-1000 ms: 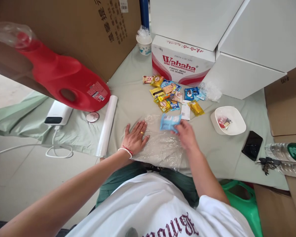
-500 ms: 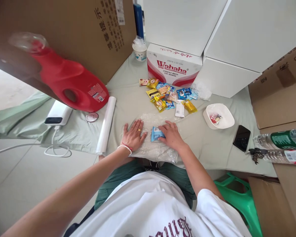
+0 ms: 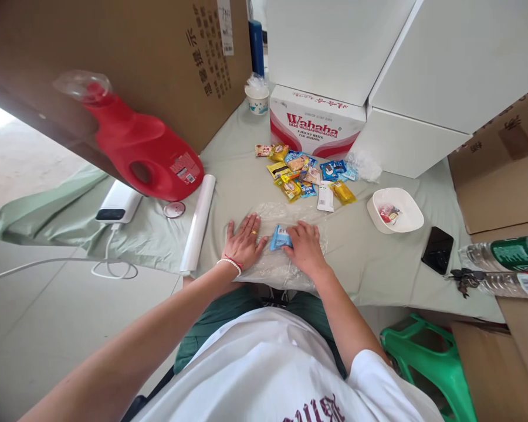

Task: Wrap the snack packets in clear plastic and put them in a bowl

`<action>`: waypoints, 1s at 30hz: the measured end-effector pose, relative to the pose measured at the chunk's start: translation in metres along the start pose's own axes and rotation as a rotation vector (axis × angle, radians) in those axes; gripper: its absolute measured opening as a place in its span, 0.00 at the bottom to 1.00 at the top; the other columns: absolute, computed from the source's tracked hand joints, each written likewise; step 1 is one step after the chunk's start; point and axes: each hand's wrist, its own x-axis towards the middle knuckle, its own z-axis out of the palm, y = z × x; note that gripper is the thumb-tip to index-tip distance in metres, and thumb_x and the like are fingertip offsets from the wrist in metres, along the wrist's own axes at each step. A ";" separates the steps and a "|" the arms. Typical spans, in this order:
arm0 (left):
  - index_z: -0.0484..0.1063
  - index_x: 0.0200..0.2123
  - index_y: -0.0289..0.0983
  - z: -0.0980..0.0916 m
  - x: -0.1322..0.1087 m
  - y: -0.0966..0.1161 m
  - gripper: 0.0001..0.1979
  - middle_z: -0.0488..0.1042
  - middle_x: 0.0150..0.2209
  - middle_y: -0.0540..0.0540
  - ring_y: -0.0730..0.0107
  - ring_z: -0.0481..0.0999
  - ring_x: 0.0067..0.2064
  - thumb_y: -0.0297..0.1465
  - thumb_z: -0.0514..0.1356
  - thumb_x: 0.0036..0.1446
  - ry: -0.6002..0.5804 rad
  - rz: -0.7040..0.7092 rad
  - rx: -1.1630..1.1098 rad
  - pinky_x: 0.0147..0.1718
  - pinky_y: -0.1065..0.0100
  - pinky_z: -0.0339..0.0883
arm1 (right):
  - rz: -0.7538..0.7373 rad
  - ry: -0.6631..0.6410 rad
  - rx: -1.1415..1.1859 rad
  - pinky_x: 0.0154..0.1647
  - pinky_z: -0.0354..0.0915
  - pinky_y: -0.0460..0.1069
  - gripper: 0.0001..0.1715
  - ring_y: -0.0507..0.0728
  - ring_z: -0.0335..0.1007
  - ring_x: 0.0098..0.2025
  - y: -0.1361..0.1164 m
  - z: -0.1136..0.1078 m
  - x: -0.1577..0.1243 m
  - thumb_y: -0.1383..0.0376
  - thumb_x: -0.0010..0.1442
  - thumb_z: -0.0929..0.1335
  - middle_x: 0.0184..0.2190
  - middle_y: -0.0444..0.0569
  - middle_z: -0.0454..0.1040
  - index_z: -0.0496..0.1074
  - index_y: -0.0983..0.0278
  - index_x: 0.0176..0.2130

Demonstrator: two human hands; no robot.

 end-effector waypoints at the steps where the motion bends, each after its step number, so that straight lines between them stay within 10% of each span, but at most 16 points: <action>1: 0.46 0.77 0.36 0.000 0.000 0.000 0.36 0.49 0.77 0.37 0.52 0.51 0.77 0.45 0.44 0.72 0.008 -0.007 -0.011 0.74 0.35 0.33 | 0.017 -0.033 -0.006 0.71 0.48 0.74 0.29 0.72 0.57 0.70 -0.001 0.005 -0.001 0.55 0.69 0.67 0.62 0.62 0.71 0.69 0.63 0.65; 7: 0.54 0.75 0.40 -0.007 -0.005 -0.009 0.31 0.48 0.77 0.39 0.51 0.48 0.78 0.40 0.45 0.73 0.117 0.009 -0.052 0.74 0.35 0.36 | -0.092 0.134 0.136 0.70 0.57 0.70 0.35 0.68 0.57 0.71 0.016 0.005 -0.042 0.49 0.70 0.66 0.68 0.62 0.63 0.64 0.59 0.69; 11: 0.69 0.67 0.50 -0.014 -0.012 -0.023 0.26 0.62 0.73 0.47 0.54 0.53 0.77 0.32 0.50 0.70 0.107 0.262 -0.065 0.75 0.37 0.29 | -0.307 -0.005 0.211 0.69 0.62 0.69 0.36 0.68 0.61 0.69 0.036 0.005 -0.089 0.47 0.66 0.71 0.65 0.59 0.68 0.68 0.58 0.66; 15: 0.76 0.60 0.51 -0.014 -0.007 -0.036 0.22 0.75 0.64 0.47 0.51 0.66 0.71 0.33 0.50 0.71 0.042 0.218 -0.095 0.72 0.28 0.30 | -0.307 0.035 0.229 0.67 0.65 0.68 0.20 0.65 0.66 0.66 0.047 0.021 -0.116 0.59 0.71 0.68 0.63 0.55 0.72 0.75 0.56 0.60; 21: 0.76 0.61 0.45 -0.025 0.002 -0.048 0.24 0.71 0.68 0.45 0.52 0.62 0.73 0.29 0.50 0.66 0.018 0.153 -0.118 0.71 0.33 0.47 | -0.199 0.158 0.443 0.55 0.75 0.62 0.16 0.60 0.77 0.52 0.047 0.014 -0.102 0.62 0.73 0.64 0.47 0.51 0.82 0.81 0.55 0.50; 30: 0.60 0.73 0.46 -0.045 -0.043 -0.045 0.44 0.67 0.71 0.44 0.48 0.50 0.78 0.26 0.58 0.50 -0.237 0.497 -0.155 0.73 0.33 0.25 | 0.131 0.112 0.662 0.53 0.75 0.59 0.17 0.60 0.80 0.47 0.050 -0.016 -0.069 0.54 0.69 0.66 0.44 0.49 0.83 0.82 0.56 0.47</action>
